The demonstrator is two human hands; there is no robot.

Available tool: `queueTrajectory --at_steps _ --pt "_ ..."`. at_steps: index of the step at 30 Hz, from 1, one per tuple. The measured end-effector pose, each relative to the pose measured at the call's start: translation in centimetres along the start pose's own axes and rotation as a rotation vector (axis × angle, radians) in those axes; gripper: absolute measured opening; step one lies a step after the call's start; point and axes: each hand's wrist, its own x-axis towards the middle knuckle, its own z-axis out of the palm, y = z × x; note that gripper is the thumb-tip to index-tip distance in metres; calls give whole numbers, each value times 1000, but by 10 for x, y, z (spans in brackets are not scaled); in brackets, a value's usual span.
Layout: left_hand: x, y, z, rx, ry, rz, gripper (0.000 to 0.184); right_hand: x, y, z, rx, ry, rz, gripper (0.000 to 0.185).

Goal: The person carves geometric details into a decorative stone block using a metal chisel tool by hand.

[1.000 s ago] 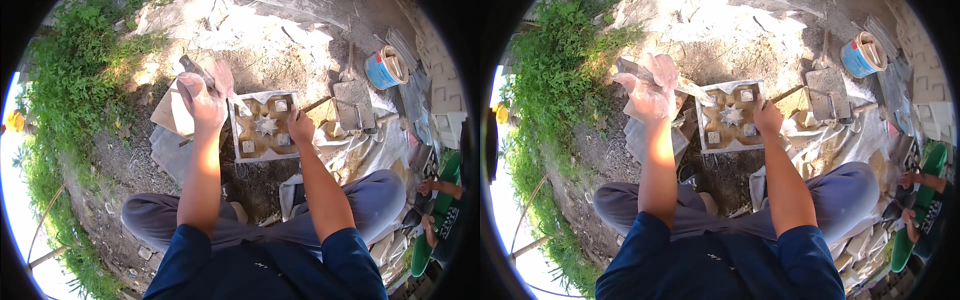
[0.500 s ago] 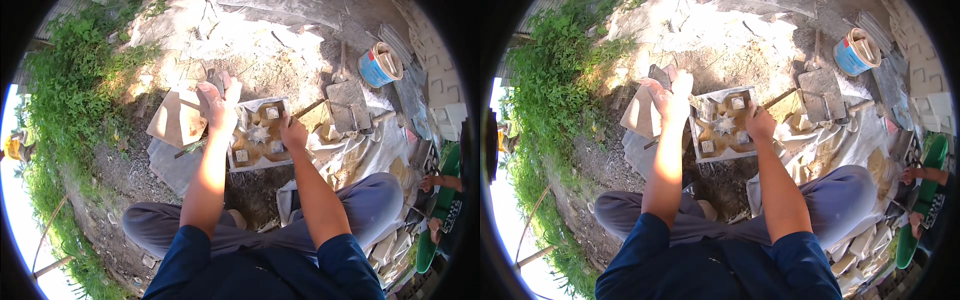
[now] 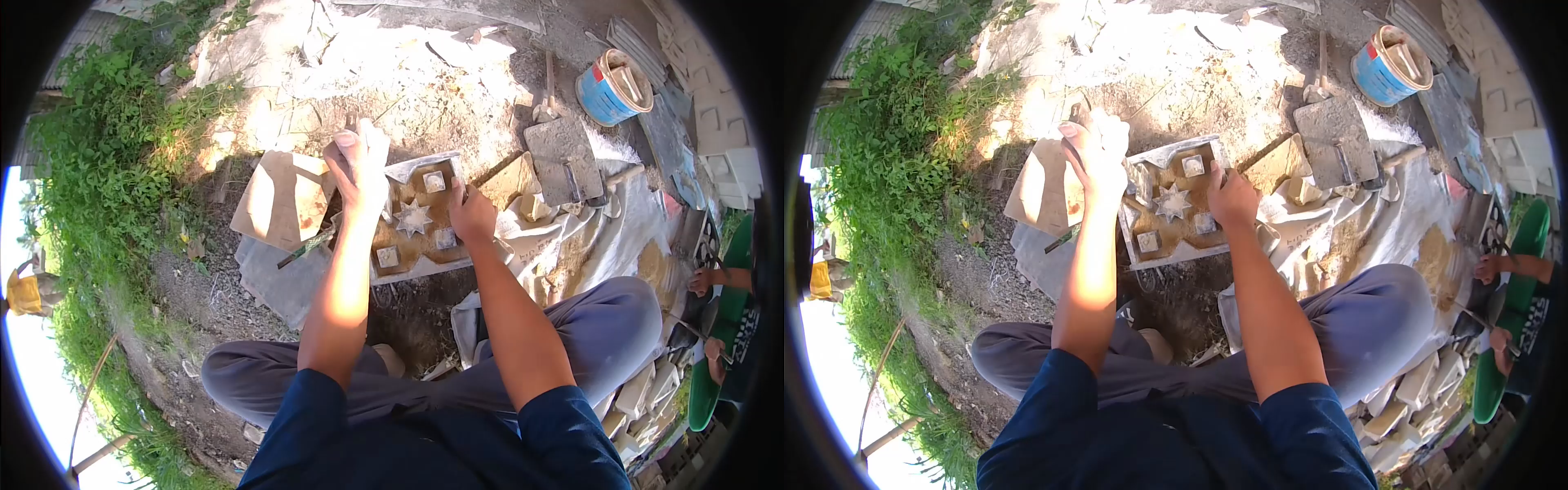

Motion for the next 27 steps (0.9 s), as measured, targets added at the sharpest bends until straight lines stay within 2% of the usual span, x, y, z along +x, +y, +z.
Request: queueTrajectory --at_steps 2,6,8,11,13,15,17,18,21,23,25,27 --pt "15 8 8 28 73 -83 64 -6 -3 -7 -10 -76 16 63" --pt "22 17 10 -41 220 -70 63 -3 -2 1 -12 32 -21 62" --pt "11 11 7 -19 289 -95 63 -16 5 2 -9 -1 -12 62" --pt "20 -2 -2 -48 220 -66 63 -6 -4 -5 18 27 -26 62" --pt "11 8 0 -62 262 -105 61 -7 -3 -3 9 29 -27 61" --pt "6 4 -11 -214 186 -121 63 2 -4 -4 -1 42 -20 61" --pt "3 -5 -4 35 376 -123 63 -8 -1 -3 -5 18 -32 61" --pt "12 -4 -15 14 231 -88 63 -7 -2 -2 13 36 -45 62" --pt "21 7 -7 91 266 -27 65 -10 -1 4 25 66 -58 63" --pt "21 3 7 116 526 -38 65 -4 4 3 10 71 -36 63" --pt "18 1 -8 -66 210 -22 60 -7 -3 -3 -31 -15 -14 64" --pt "25 5 -1 -95 296 -73 57 -6 -6 -4 -4 0 -20 64"
